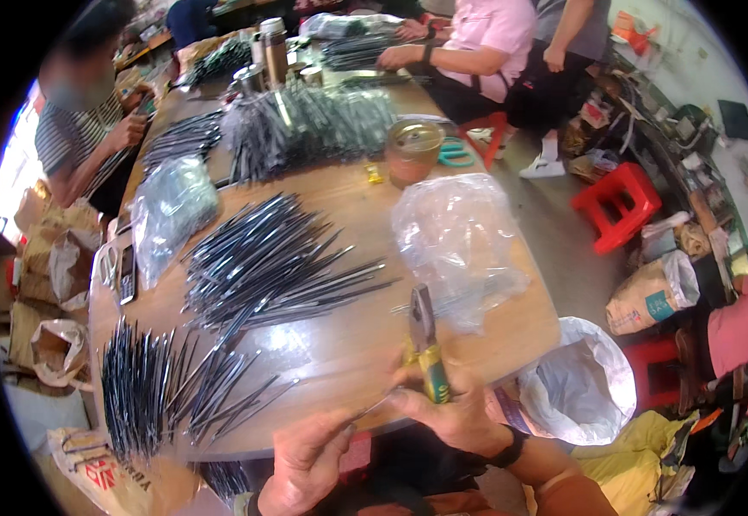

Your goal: The person uses pliers to bend and join multiple thin metal rods together, picking them up from a pile and securing them into a branched structure.

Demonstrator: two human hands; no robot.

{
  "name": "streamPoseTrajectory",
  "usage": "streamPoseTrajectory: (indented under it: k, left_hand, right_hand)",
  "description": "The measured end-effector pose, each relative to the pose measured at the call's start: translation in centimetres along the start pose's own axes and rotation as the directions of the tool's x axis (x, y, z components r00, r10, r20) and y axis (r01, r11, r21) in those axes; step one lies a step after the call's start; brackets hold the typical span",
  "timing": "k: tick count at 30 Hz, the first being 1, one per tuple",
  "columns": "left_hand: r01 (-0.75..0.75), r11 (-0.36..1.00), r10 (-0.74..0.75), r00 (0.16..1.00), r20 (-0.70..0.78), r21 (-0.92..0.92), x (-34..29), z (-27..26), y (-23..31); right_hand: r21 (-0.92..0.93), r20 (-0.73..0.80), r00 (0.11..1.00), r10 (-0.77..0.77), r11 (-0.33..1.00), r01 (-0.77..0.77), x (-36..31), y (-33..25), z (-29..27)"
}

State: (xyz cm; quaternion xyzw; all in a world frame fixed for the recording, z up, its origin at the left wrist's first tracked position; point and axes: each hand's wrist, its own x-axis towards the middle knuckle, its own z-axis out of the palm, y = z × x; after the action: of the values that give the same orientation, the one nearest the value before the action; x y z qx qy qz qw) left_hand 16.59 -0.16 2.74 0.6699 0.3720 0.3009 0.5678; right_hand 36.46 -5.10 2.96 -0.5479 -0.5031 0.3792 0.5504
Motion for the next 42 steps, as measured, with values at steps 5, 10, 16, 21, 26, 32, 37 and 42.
streamPoseTrajectory:
  k: [5, 10, 16, 21, 26, 32, 37, 42]
  left_hand:
    - [-0.192, 0.932, 0.115, 0.961, 0.251, 0.306, 0.5, -1.2, -0.5]
    - [-0.308, 0.889, 0.222, 0.937, 0.27, 0.34, 1.2, -2.2, -1.5]
    - [-0.228, 0.726, 0.356, 0.932, -0.071, 0.648, 7.1, -10.1, -4.2]
    - [-0.056, 0.275, 0.286, 0.958, -0.026, 0.96, 7.7, -12.4, -3.8]
    - [-0.099, 0.296, 0.299, 0.954, 0.006, 0.95, 8.3, -14.2, -5.7]
    - [-0.058, 0.718, 0.231, 0.96, -0.158, 0.694, 8.5, -15.8, -2.2]
    - [0.359, 0.756, -0.522, 0.836, -0.172, -0.547, 1.3, -12.6, -2.5]
    - [0.27, 0.373, -0.579, 0.815, 0.004, -0.888, -4.6, -6.4, -2.5]
  right_hand:
    - [0.02, 0.134, 0.984, 0.119, 0.992, -0.123, -1.0, 2.3, -1.9]
    - [0.159, 0.092, 0.904, 0.418, 0.89, -0.428, -2.5, 4.1, -1.5]
    - [0.325, -0.055, 0.937, 0.346, 0.893, -0.311, -2.6, 5.9, -3.6]
    - [0.545, -0.057, 0.915, 0.399, 0.78, -0.306, -2.2, 6.5, -3.5]
    - [0.44, -0.069, 0.917, 0.393, 0.837, -0.325, -2.0, 6.6, -3.3]
    - [0.529, -0.049, 0.925, 0.378, 0.795, -0.297, -1.7, 6.5, -3.2]
    - [0.535, -0.04, 0.93, 0.364, 0.794, -0.288, -2.1, 6.4, -3.3]
    - [0.449, 0.032, 0.945, 0.324, 0.841, -0.304, -2.9, 4.4, -3.6]
